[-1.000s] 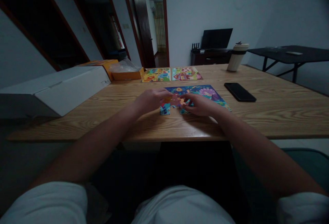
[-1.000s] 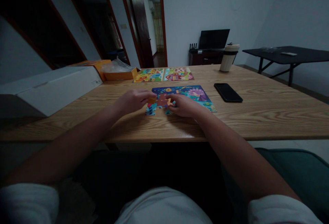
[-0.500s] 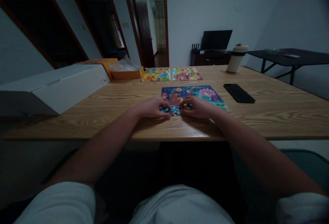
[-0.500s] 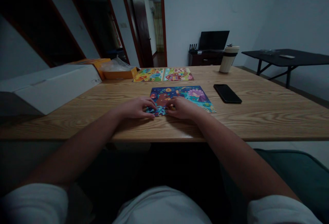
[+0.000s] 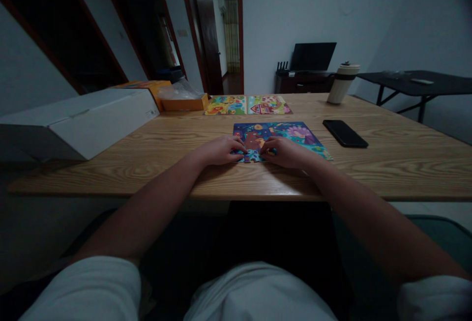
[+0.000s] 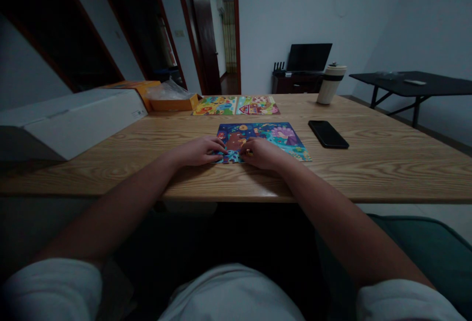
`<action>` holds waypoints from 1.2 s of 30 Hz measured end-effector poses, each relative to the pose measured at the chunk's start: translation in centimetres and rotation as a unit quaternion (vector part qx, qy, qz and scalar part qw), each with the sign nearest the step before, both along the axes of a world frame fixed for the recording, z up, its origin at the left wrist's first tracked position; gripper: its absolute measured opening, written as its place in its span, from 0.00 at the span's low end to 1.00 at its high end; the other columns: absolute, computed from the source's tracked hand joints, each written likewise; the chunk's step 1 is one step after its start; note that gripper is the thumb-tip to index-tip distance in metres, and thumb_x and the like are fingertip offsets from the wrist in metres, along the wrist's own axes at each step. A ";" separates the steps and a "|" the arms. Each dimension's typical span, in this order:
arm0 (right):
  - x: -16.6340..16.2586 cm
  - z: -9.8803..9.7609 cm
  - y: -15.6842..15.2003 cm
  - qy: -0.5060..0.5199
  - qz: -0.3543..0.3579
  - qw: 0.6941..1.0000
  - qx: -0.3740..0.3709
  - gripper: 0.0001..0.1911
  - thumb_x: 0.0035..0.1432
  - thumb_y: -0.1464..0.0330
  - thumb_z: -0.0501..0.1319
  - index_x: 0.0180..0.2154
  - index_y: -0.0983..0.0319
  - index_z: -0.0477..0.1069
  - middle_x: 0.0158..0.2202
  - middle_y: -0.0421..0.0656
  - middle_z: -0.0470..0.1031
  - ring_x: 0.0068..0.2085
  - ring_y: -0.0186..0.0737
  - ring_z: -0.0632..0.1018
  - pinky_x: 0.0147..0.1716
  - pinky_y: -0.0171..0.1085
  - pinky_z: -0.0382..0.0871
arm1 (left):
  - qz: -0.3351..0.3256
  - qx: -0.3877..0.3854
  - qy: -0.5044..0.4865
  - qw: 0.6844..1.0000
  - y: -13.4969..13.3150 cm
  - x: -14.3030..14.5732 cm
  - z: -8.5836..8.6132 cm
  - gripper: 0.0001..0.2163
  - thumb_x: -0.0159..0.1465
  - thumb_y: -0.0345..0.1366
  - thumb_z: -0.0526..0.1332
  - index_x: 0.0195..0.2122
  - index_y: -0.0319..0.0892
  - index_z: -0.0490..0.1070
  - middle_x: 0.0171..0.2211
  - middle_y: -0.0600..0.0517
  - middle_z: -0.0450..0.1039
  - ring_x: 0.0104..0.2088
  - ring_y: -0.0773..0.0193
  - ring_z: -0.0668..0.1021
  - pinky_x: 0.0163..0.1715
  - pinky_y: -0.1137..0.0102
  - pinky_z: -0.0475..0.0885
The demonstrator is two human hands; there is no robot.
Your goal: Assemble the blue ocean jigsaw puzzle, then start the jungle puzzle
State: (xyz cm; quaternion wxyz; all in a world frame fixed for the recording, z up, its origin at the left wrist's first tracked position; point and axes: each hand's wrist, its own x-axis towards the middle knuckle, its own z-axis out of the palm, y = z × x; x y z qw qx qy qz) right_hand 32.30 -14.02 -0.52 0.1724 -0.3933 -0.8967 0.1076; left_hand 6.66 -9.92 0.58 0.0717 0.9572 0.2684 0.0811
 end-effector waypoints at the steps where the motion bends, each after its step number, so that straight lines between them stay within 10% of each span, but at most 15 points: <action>1: 0.0 0.1 -0.1 0.002 0.000 1.000 -0.001 0.12 0.61 0.72 0.59 0.40 0.59 0.81 0.42 0.46 0.82 0.38 0.42 0.78 0.40 0.37 0.68 | 0.002 0.002 -0.001 1.000 0.0 0.0 0.0 0.12 0.68 0.38 0.60 0.48 0.46 0.79 0.47 0.49 0.77 0.47 0.60 0.77 0.50 0.67 0.69; 15: -0.4 -0.2 -0.5 0.045 0.059 0.997 -0.033 0.19 0.57 0.72 0.63 0.51 0.56 0.77 0.49 0.42 0.80 0.45 0.43 0.79 0.47 0.37 0.68 | 0.108 0.088 0.013 0.990 -1.2 1.3 0.1 0.12 0.69 0.45 0.59 0.39 0.42 0.77 0.41 0.47 0.76 0.41 0.57 0.77 0.41 0.66 0.69; 27: -0.5 0.5 -1.2 0.030 0.055 0.998 -0.013 0.12 0.62 0.60 0.64 0.42 0.58 0.81 0.44 0.46 0.82 0.41 0.43 0.80 0.41 0.36 0.69 | 0.027 0.030 -0.014 0.999 -1.4 1.4 -0.3 0.22 0.63 0.53 0.65 0.52 0.47 0.76 0.50 0.46 0.74 0.51 0.54 0.75 0.52 0.62 0.68; 36: -0.5 -0.2 -0.7 0.053 0.063 0.997 0.014 0.22 0.57 0.76 0.60 0.51 0.57 0.78 0.53 0.44 0.79 0.48 0.44 0.80 0.50 0.37 0.69 | -0.045 -0.009 -0.041 0.998 -0.3 0.7 -0.5 0.13 0.65 0.40 0.65 0.50 0.47 0.80 0.51 0.47 0.74 0.52 0.57 0.75 0.57 0.63 0.65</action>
